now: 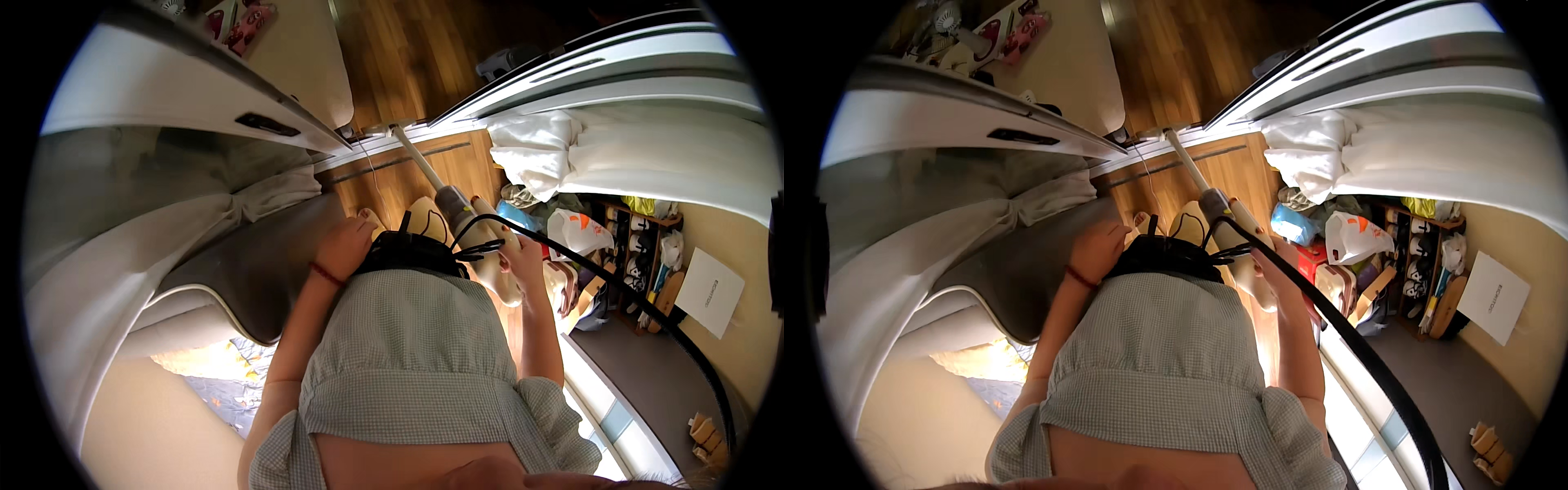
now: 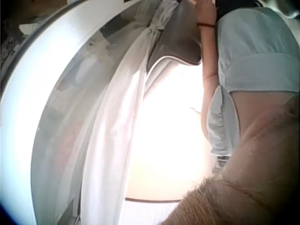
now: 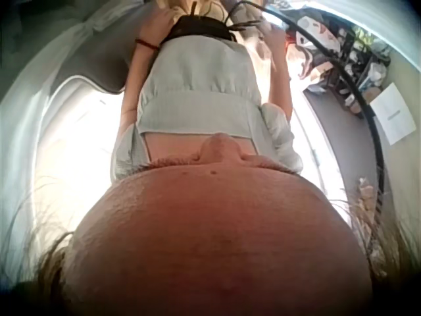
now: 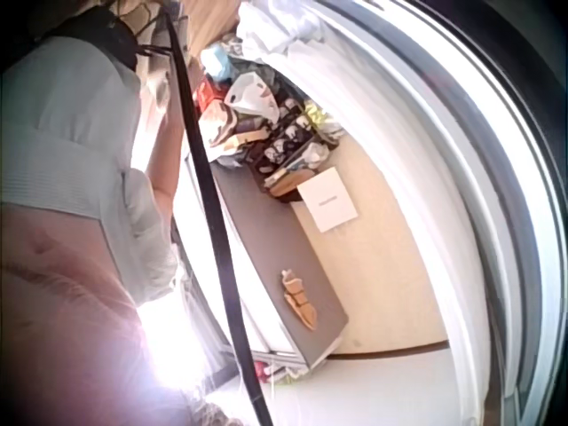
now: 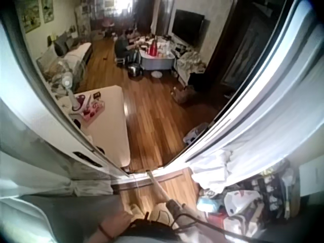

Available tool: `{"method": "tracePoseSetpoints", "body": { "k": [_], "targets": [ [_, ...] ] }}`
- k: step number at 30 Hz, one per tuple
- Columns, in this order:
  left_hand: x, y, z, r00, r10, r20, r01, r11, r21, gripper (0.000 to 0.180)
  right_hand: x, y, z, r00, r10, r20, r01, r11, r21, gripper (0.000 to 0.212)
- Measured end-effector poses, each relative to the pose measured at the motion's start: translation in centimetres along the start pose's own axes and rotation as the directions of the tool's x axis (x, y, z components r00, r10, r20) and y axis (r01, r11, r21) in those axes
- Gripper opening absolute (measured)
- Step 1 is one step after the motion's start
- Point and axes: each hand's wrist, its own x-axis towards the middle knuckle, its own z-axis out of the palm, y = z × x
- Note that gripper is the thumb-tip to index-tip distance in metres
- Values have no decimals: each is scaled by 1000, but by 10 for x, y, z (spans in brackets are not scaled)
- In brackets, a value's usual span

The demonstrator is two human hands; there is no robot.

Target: The person vacuums the wooden floor in a bedroom, moving the vacuum head under furniture and along a sliding door track, then winds the power cord around the vacuum handle.

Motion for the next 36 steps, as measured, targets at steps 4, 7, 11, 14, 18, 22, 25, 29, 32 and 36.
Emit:
{"method": "tracePoseSetpoints", "body": {
  "k": [4,7,11,14,18,22,25,29,32,36],
  "targets": [
    [22,5,-10,995,-93,22,93,995,20,10,47,-34,27,997,-73,-2,73,997,-4,20],
    [40,-5,-10,989,-140,53,138,989,45,11,85,-88,56,994,-80,71,82,996,-27,21],
    [77,-20,-19,974,-228,15,226,971,74,16,147,-136,76,977,-102,185,82,991,108,21],
    [109,-23,-32,962,-235,-136,235,972,-17,13,188,-186,92,968,-71,240,71,997,12,20],
    [140,-28,-50,945,-287,-154,280,958,-63,14,244,-236,111,946,-73,317,19,985,172,16],
    [170,-26,-76,944,-311,-109,307,950,-52,22,294,-301,147,890,-116,440,-180,798,575,16],
    [195,-35,-96,948,-273,-161,265,962,-71,23,320,-364,188,891,-157,425,-193,718,669,14],
    [224,-67,-112,930,-276,-245,242,957,-158,22,332,-432,232,909,-119,399,-252,606,755,13],
    [237,-96,-138,861,-418,-288,381,907,-180,22,367,-460,245,827,-183,532,-269,701,660,15],
    [253,-123,-176,685,-520,-510,446,853,-271,15,394,-507,229,844,-102,526,-180,870,458,19]
  ]
}}
